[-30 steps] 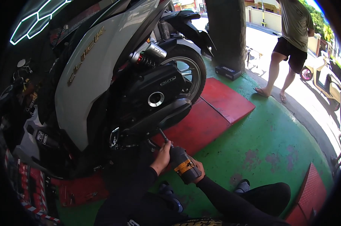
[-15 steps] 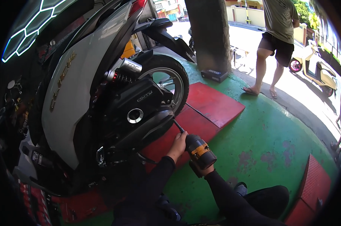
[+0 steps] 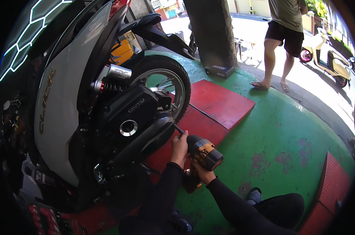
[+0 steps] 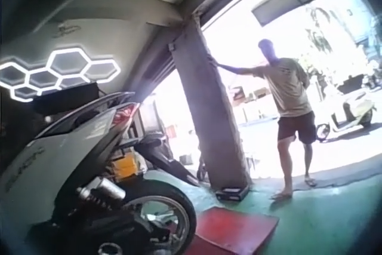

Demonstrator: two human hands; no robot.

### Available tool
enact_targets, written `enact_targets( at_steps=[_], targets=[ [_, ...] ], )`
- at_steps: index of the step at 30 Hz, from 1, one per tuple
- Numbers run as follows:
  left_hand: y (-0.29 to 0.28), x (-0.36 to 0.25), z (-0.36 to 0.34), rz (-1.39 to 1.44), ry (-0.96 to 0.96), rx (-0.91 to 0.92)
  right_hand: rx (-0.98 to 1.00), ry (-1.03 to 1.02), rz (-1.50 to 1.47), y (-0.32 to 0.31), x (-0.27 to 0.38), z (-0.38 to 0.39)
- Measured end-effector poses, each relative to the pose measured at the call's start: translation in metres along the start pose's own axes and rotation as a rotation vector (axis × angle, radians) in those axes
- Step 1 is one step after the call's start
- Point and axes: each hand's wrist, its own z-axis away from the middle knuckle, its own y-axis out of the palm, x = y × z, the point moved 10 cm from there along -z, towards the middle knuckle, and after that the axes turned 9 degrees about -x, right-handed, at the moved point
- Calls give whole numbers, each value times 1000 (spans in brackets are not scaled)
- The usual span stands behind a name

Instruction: The person is using an impact wrench and a T-handle wrench to remove the bolts from a scooter's CVT cover.

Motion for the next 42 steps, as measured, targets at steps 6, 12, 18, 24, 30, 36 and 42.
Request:
enact_targets(
  at_steps=[6, 12, 18, 24, 30, 36, 42],
  targets=[
    [21, -17, 7, 106, 85, 60, -105, -547, 287, -24, -13, -21],
    [14, -6, 15, 2, 43, 61, -30, -152, 83, -18, -10, -6],
    [15, -9, 22, 85, 21, 82, -10, -405, 174, -26, 18, 1],
    [25, -11, 36, 56, 92, 115, 13, -258, 134, -51, 5, 5],
    [14, -25, 46, 140, 137, 120, 80, -394, 130, -43, 27, 11],
    [-23, -67, 43, 267, 109, 143, 60, -994, 544, 19, 98, 36],
    [-47, -81, 25, 242, 76, 108, 85, -1198, 688, 63, 127, 50]
  ],
)
